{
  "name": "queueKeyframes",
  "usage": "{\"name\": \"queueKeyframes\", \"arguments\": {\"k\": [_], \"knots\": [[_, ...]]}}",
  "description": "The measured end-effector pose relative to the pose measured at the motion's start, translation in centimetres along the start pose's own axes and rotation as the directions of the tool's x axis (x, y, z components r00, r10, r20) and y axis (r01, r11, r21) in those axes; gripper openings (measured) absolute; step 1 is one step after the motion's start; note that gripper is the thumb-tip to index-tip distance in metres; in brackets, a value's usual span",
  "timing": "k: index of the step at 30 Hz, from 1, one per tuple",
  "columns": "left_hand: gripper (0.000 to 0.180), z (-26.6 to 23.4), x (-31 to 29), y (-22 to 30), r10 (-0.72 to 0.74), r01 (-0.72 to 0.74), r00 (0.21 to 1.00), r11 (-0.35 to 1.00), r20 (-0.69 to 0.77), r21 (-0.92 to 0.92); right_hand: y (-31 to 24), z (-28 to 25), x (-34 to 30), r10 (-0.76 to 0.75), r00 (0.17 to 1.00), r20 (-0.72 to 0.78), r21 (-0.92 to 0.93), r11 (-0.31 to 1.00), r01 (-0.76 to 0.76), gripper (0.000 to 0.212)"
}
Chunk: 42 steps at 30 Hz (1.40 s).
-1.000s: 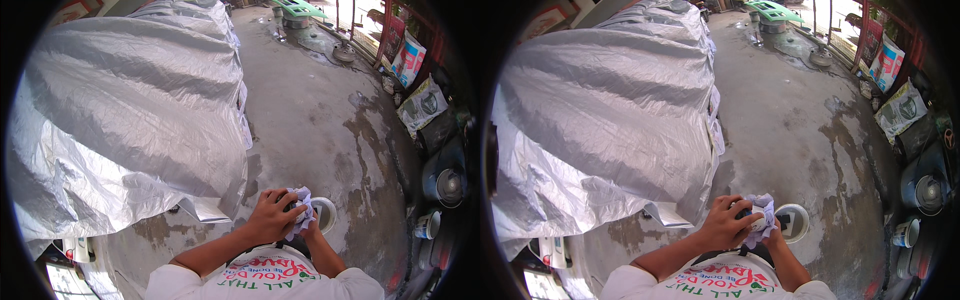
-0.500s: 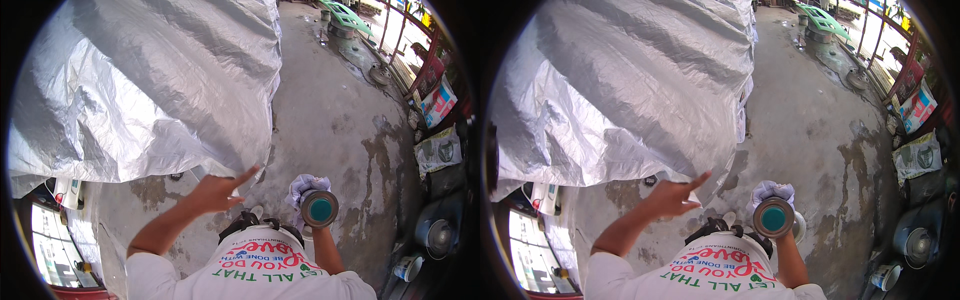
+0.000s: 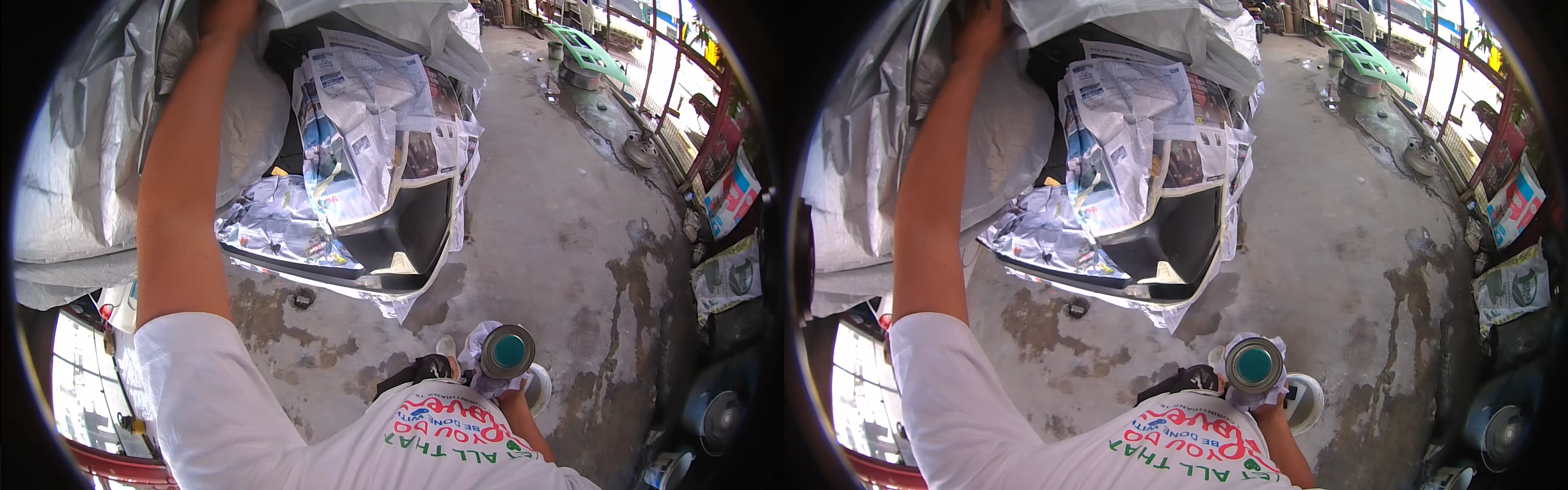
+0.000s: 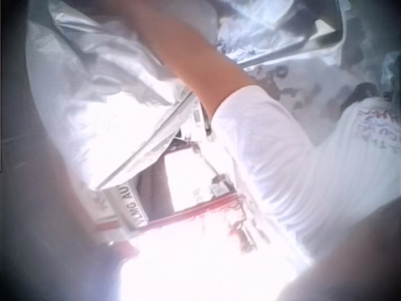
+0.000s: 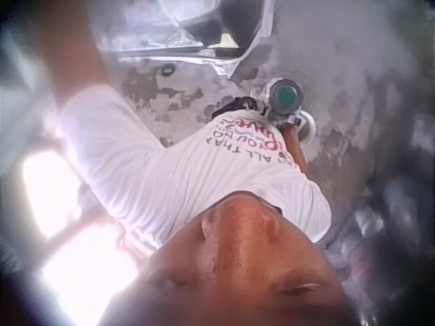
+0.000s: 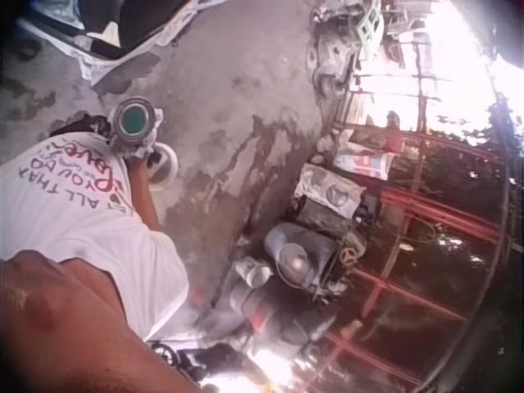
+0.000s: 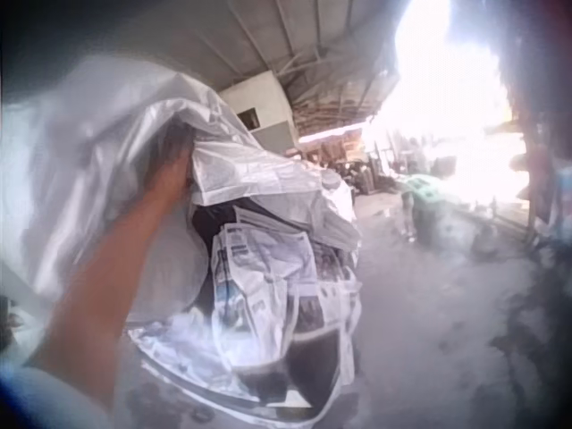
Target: The person wipes a car hood with a cloth and spray can, then uses a paint sprayer to apply paint to the hood. The car is masked with newspaper and plastic sheeting. The person moves around the garage to retrieve tools and materials.
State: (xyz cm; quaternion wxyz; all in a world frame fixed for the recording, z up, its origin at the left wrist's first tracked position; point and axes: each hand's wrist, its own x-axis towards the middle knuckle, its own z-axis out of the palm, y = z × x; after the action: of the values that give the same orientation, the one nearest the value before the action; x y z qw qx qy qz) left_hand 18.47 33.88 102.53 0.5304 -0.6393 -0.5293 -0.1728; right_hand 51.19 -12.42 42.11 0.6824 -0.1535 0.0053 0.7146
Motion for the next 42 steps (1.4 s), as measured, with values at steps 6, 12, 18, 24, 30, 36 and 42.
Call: {"name": "queueKeyframes", "arguments": {"k": [6, 12, 18, 24, 30, 36, 42], "knots": [[0.09, 7.6, -3.3, 2.6, -0.006, -0.034, 0.993, 0.937, 0.114, 0.348, -2.3, -3.4, 8.3, -0.002, 0.999, 0.046, -0.009, 1.0, 0.002, 0.044], [0.103, 8.0, 5.3, 5.7, -0.154, 0.108, 0.938, 0.981, 0.309, 0.159, -8.4, -4.4, 18.3, -0.024, 0.997, 0.068, -0.085, 0.996, 0.03, 0.047], [0.101, 10.2, 9.6, 5.1, -0.14, 0.101, 0.947, 0.984, 0.289, 0.144, -12.9, -2.0, 28.3, -0.062, 0.986, 0.155, -0.152, 0.985, 0.086, 0.051], [0.099, 14.2, 11.6, 5.4, -0.138, 0.086, 0.938, 0.981, 0.318, 0.171, -14.8, -0.3, 33.8, -0.027, 0.973, 0.231, -0.19, 0.979, 0.073, 0.055], [0.096, 18.3, 12.4, 5.3, -0.187, 0.083, 0.904, 0.959, 0.385, 0.27, -17.0, 0.2, 37.6, 0.027, 0.959, 0.283, -0.201, 0.979, 0.031, 0.06], [0.094, 21.7, 8.9, 2.4, -0.294, 0.082, 0.832, 0.904, 0.47, 0.42, -24.3, -3.6, 44.8, 0.133, 0.964, 0.229, -0.215, 0.973, -0.083, 0.056], [0.092, 24.4, 1.8, 0.7, -0.373, 0.105, 0.758, 0.88, 0.535, 0.464, -32.9, -3.2, 51.8, 0.233, 0.969, 0.082, -0.213, 0.954, -0.211, 0.053]]}}
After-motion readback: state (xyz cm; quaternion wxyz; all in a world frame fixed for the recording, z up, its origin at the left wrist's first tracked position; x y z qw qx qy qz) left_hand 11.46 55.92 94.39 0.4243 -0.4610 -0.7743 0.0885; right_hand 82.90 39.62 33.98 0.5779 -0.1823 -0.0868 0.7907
